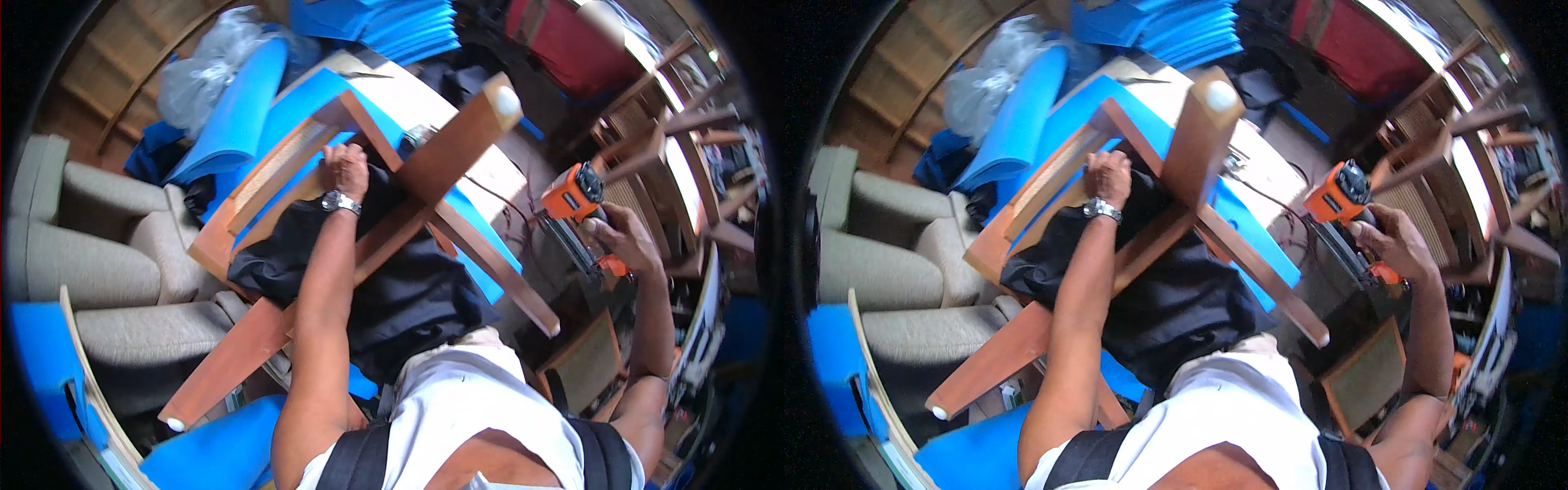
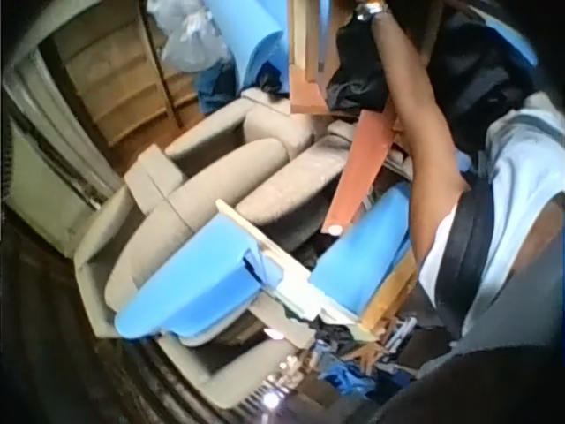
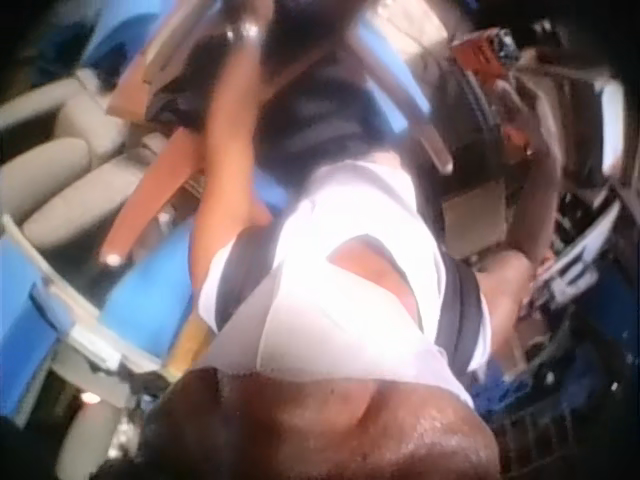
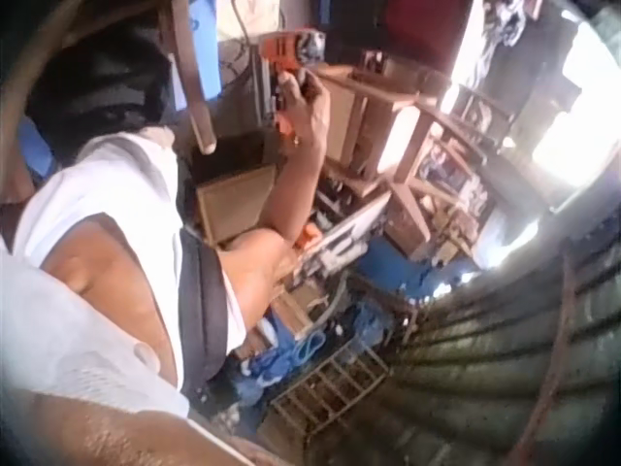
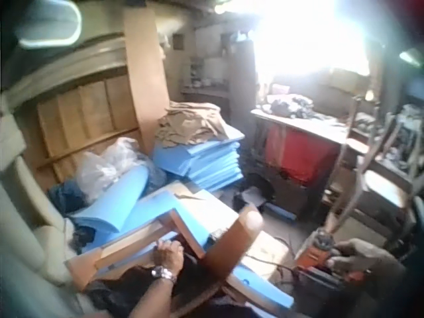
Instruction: Secure a fabric backing to the underside of a chair seat using a pneumatic staple gun and trimming excess with scissors.
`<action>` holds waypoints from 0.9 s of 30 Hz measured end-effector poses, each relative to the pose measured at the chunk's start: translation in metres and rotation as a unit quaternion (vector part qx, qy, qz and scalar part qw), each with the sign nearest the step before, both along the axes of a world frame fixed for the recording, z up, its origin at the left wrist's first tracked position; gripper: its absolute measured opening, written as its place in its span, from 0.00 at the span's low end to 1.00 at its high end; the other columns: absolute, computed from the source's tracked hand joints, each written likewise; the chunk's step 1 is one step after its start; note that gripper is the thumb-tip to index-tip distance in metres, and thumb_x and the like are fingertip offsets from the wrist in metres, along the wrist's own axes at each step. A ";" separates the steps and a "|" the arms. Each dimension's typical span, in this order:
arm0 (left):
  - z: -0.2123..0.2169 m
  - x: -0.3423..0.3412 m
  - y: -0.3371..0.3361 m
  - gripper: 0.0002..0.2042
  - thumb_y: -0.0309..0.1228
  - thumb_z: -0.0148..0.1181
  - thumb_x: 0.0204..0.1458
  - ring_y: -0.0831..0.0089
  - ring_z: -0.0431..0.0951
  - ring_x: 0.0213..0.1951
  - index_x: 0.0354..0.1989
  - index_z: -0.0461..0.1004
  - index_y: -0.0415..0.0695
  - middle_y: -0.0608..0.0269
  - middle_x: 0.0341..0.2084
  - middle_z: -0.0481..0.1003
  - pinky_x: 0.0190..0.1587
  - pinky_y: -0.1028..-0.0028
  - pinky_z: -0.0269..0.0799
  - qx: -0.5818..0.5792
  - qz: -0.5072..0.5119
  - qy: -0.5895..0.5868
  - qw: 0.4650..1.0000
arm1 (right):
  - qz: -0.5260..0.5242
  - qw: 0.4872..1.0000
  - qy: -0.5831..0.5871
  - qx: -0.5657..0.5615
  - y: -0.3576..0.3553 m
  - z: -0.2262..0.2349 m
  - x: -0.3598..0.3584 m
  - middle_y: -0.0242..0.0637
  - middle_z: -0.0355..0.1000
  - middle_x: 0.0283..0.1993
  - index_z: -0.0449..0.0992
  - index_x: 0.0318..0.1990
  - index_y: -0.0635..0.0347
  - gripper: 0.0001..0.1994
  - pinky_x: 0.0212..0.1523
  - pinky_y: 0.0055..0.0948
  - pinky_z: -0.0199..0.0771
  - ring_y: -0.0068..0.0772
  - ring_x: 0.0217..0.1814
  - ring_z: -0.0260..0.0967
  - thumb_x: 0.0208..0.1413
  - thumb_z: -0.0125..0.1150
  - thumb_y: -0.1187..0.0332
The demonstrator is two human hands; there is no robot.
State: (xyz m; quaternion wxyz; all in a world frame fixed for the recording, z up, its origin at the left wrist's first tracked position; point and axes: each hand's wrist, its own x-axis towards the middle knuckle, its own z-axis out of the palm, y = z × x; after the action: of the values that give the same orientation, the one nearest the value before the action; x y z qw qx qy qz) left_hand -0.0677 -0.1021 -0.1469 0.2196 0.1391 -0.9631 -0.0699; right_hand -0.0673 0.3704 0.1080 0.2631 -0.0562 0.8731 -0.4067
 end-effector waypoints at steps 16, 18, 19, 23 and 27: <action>0.019 0.010 0.005 0.28 0.48 0.70 0.43 0.48 0.80 0.45 0.52 0.74 0.48 0.51 0.44 0.80 0.50 0.52 0.70 0.202 0.085 -0.121 0.968 | -0.038 0.996 0.009 -0.077 0.038 0.032 0.091 0.37 0.75 0.44 0.73 0.58 0.62 0.34 0.45 0.29 0.74 0.28 0.42 0.73 0.45 0.77 0.56; 0.012 0.011 -0.001 0.28 0.52 0.70 0.43 0.49 0.80 0.46 0.49 0.77 0.48 0.50 0.46 0.80 0.51 0.52 0.70 0.197 0.100 -0.140 0.965 | -0.025 0.997 -0.012 -0.069 0.037 0.021 0.085 0.38 0.74 0.43 0.73 0.58 0.61 0.29 0.44 0.29 0.74 0.30 0.43 0.72 0.50 0.74 0.61; 0.023 0.010 0.011 0.30 0.54 0.70 0.42 0.48 0.79 0.46 0.50 0.77 0.48 0.50 0.45 0.80 0.51 0.50 0.70 0.173 0.085 -0.129 0.973 | -0.043 0.998 -0.021 -0.039 0.053 0.007 0.082 0.37 0.74 0.42 0.72 0.59 0.61 0.27 0.43 0.29 0.73 0.29 0.42 0.71 0.52 0.72 0.63; 0.021 0.013 0.013 0.22 0.46 0.68 0.52 0.49 0.80 0.41 0.45 0.77 0.39 0.49 0.41 0.80 0.42 0.58 0.75 0.230 0.024 0.181 0.956 | -0.037 0.994 -0.064 0.078 0.066 -0.037 0.059 0.39 0.74 0.40 0.71 0.59 0.65 0.24 0.40 0.30 0.72 0.27 0.37 0.70 0.56 0.67 0.65; 0.067 0.063 0.106 0.14 0.37 0.61 0.59 0.65 0.78 0.30 0.37 0.76 0.36 0.56 0.26 0.77 0.33 0.69 0.73 0.340 0.029 0.289 0.895 | 0.009 0.993 -0.094 0.066 0.092 -0.110 0.009 0.40 0.75 0.39 0.71 0.59 0.67 0.26 0.41 0.32 0.71 0.29 0.38 0.71 0.54 0.67 0.65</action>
State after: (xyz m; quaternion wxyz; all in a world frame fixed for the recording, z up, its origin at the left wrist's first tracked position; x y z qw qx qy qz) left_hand -0.0046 0.0038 -0.0796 0.4297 0.2067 -0.7703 -0.4233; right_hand -0.0588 0.4627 -0.0023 0.3505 -0.0082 0.8688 -0.3497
